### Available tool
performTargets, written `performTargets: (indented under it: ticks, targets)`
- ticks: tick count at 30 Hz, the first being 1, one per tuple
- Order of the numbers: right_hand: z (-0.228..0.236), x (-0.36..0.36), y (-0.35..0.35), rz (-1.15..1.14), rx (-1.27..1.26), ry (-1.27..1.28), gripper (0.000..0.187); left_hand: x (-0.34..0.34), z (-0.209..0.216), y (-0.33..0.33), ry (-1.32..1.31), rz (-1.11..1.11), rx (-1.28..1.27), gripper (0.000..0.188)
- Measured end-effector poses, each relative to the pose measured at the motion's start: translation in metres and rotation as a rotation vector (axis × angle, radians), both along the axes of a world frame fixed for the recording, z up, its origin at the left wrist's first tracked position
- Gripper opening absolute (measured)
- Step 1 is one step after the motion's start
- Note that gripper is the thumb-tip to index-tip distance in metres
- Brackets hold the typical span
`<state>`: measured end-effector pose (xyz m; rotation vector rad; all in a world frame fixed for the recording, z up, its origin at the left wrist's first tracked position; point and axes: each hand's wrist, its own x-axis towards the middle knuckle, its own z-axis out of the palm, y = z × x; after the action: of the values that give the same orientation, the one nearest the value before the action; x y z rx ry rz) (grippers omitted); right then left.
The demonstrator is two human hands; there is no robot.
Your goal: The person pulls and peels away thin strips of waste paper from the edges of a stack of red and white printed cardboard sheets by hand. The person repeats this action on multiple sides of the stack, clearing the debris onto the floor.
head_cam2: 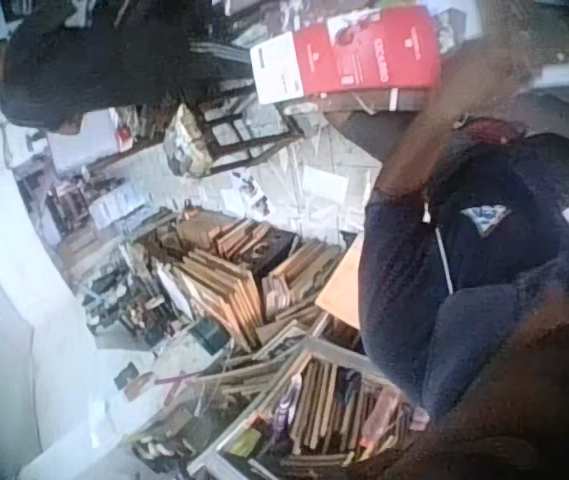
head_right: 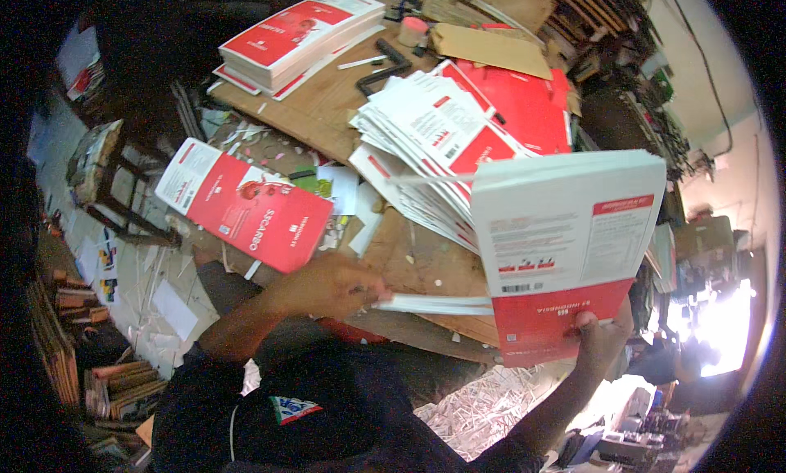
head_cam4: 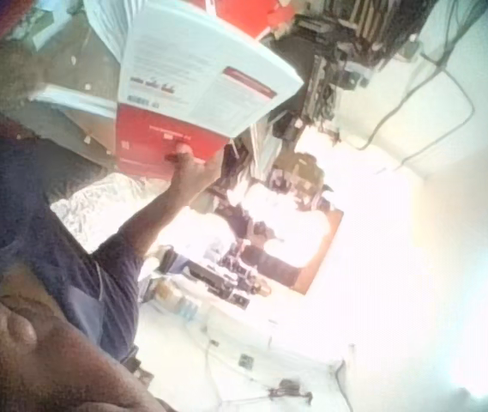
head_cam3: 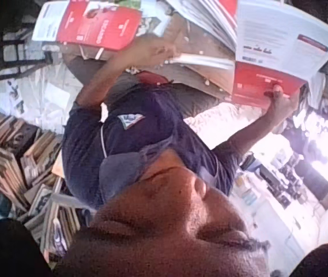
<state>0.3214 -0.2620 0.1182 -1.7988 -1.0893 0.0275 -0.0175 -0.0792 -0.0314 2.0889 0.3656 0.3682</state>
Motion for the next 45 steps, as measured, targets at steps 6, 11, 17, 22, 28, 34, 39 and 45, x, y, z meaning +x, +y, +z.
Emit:
performTargets:
  ticks: [6, 11, 17, 22, 28, 34, 39, 45]
  targets:
    - [0.014, 0.045, -0.02, 0.022, 0.051, 0.051, 0.075, 0.005, -0.04, -0.075, 0.109, -0.34, -0.11, 0.032]
    - [0.028, 0.085, -0.024, 0.1, 0.4, 0.278, 0.064, -0.021, -0.096, -0.097, 0.301, -0.3, -0.144, 0.043]
    - [0.051, 0.109, -0.034, 0.144, 0.613, 0.485, 0.065, -0.067, -0.148, -0.09, 0.782, -0.344, 0.089, 0.042]
    - [0.044, 0.099, -0.034, -0.013, 0.652, 0.489, 0.062, -0.021, -0.121, -0.095, 0.731, -0.463, -0.081, 0.034]
    - [0.042, 0.038, -0.017, -0.06, -0.081, 0.104, 0.073, 0.14, -0.029, -0.212, -0.008, -1.081, -0.232, 0.024]
    - [0.03, 0.016, -0.008, 0.03, -0.192, 0.135, 0.064, 0.1, 0.016, -0.146, -0.505, -0.337, -0.361, 0.051]
    - [-0.005, 0.016, -0.006, 0.049, -0.234, 0.201, 0.061, 0.058, 0.033, -0.039, -0.675, 0.631, -0.06, 0.06]
    - [-0.023, 0.01, 0.002, 0.127, -0.35, 0.062, 0.068, 0.035, 0.038, -0.001, -0.487, 0.547, 0.288, 0.042]
